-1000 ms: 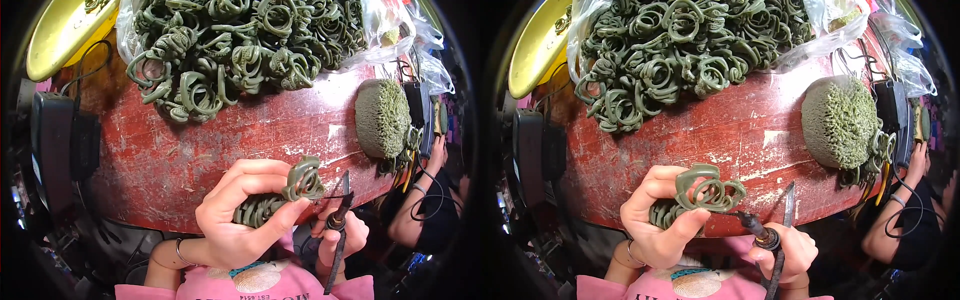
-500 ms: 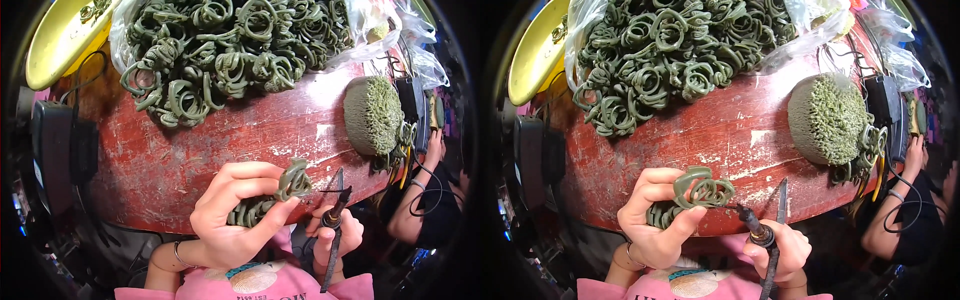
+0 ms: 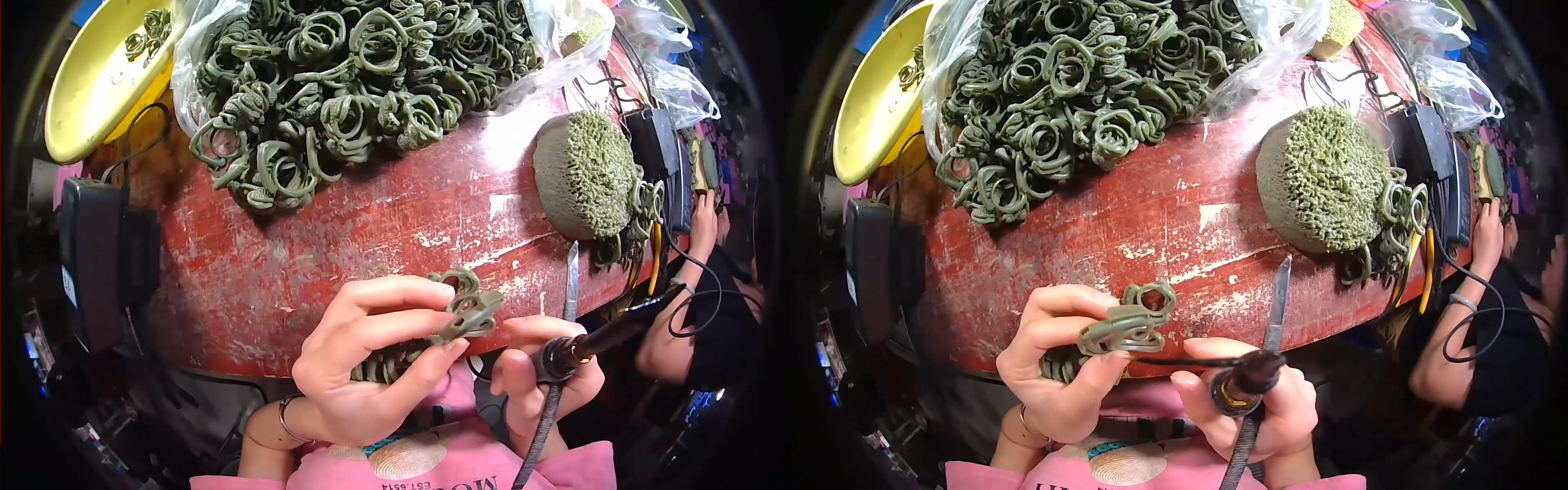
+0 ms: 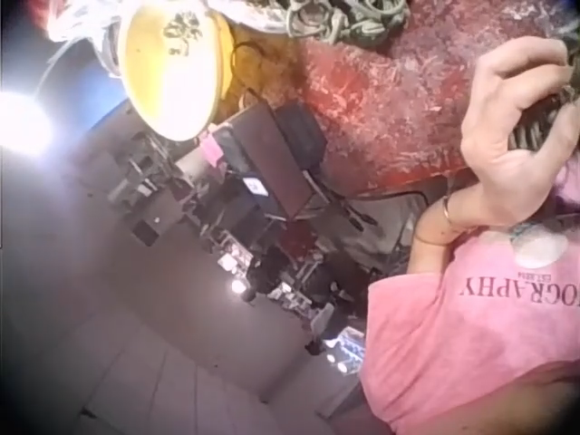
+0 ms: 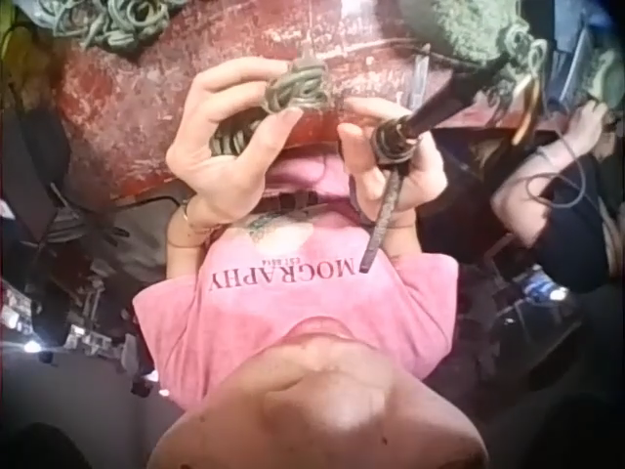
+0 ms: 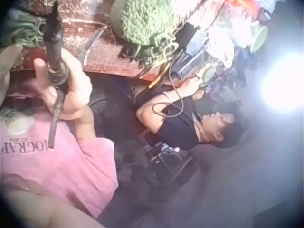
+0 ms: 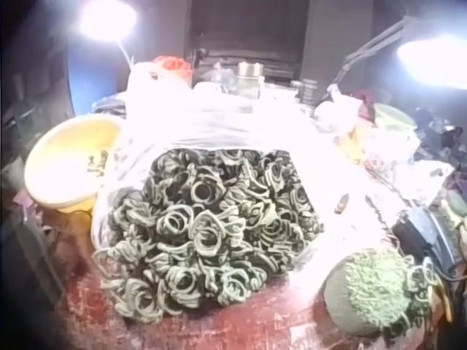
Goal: Joining small green wax components together using a heated soldering tool.
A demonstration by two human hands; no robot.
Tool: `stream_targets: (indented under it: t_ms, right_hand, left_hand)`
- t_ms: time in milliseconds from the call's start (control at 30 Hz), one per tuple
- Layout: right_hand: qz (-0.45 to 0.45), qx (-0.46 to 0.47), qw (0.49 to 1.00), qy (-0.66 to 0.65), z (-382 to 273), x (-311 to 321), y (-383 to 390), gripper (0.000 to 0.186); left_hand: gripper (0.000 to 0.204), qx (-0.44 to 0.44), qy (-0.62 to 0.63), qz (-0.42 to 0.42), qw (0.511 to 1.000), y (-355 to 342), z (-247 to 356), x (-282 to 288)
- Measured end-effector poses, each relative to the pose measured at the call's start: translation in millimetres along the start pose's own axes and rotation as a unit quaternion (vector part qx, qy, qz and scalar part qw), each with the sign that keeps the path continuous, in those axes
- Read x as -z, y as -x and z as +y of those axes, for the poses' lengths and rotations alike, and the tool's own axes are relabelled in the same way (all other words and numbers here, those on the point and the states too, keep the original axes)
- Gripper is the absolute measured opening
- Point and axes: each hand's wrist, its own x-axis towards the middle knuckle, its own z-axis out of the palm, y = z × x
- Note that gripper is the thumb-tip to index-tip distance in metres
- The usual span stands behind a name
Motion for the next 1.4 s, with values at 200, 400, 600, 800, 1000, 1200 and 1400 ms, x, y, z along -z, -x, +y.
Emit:
stream_targets:
  t_ms: [200, 400, 600, 800, 1000, 1200, 1400]
  right_hand:
    - [-0.032, -0.064, 0.996, -0.052, -7, -4, -2, 0.019]
    - [-0.033, -0.04, 0.997, -0.059, -12, -7, -4, 0.019]
    - [-0.046, 0.012, 0.998, -0.052, -12, -2, -9, 0.018]
    - [-0.032, 0.001, 0.996, -0.084, -11, -5, -10, 0.017]
    - [-0.044, -0.007, 0.993, -0.105, -4, -2, -4, 0.018]
    - [-0.035, -0.004, 0.983, -0.181, -8, -4, -11, 0.028]
    - [-0.075, 0.099, 0.991, -0.05, -12, -3, -23, 0.034]
  left_hand:
    - [0.025, -0.001, -0.008, -0.022, 1.0, 3, 1, 4]
    - [0.023, 0.056, 0.075, -0.009, 0.996, 6, -1, 0]
    - [0.022, 0.086, 0.139, -0.027, 0.986, 6, -1, -2]
    - [0.02, 0.127, 0.162, -0.033, 0.978, 4, 1, -3]
    - [0.019, 0.119, 0.161, -0.035, 0.979, 5, -1, -3]
    - [0.022, -0.005, -0.046, -0.085, 0.995, -4, 7, 2]
    - [0.029, -0.068, -0.167, -0.088, 0.98, -2, 9, -2]
